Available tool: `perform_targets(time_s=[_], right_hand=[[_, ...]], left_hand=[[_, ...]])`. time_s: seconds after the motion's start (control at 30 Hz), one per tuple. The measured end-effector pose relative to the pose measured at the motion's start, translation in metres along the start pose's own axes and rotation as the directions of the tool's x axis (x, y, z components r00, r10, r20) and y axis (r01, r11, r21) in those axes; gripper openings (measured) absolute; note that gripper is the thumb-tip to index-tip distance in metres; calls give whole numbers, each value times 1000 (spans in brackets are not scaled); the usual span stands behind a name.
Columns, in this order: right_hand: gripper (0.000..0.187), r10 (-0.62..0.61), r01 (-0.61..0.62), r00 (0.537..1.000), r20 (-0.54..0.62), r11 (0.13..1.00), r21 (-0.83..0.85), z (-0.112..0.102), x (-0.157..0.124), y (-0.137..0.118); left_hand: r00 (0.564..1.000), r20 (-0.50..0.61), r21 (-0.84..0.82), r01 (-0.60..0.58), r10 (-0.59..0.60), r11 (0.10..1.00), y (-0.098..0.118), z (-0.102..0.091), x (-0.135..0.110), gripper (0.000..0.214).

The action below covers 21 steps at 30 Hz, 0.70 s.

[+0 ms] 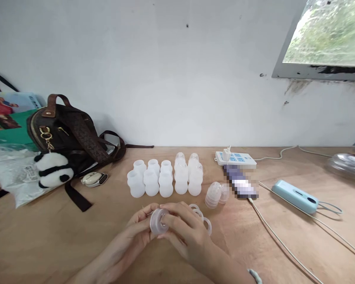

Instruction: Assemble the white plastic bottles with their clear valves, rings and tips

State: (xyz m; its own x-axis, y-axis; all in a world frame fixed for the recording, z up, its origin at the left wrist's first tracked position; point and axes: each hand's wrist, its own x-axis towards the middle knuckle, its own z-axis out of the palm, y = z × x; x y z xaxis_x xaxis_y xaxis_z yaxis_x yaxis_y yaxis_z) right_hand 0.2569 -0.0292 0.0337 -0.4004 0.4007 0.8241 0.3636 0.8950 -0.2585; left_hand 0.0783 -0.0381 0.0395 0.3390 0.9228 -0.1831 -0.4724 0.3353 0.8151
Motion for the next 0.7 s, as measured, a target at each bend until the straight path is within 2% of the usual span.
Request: perform_targets(time_s=[0.33,0.5,0.7], right_hand=[[12,15,-11,994,110,999,-37,-3,1,-5],[34,97,-88,984,146,994,-66,-5,0,-6],[26,86,-78,981,174,996,-50,-6,-1,-4]], left_hand=[[994,-12,77,113,-113,991,11,4,-3,30],[998,-31,169,57,-53,984,12,5,-7,32],[999,-30,177,27,-22,984,12,6,-10,38]])
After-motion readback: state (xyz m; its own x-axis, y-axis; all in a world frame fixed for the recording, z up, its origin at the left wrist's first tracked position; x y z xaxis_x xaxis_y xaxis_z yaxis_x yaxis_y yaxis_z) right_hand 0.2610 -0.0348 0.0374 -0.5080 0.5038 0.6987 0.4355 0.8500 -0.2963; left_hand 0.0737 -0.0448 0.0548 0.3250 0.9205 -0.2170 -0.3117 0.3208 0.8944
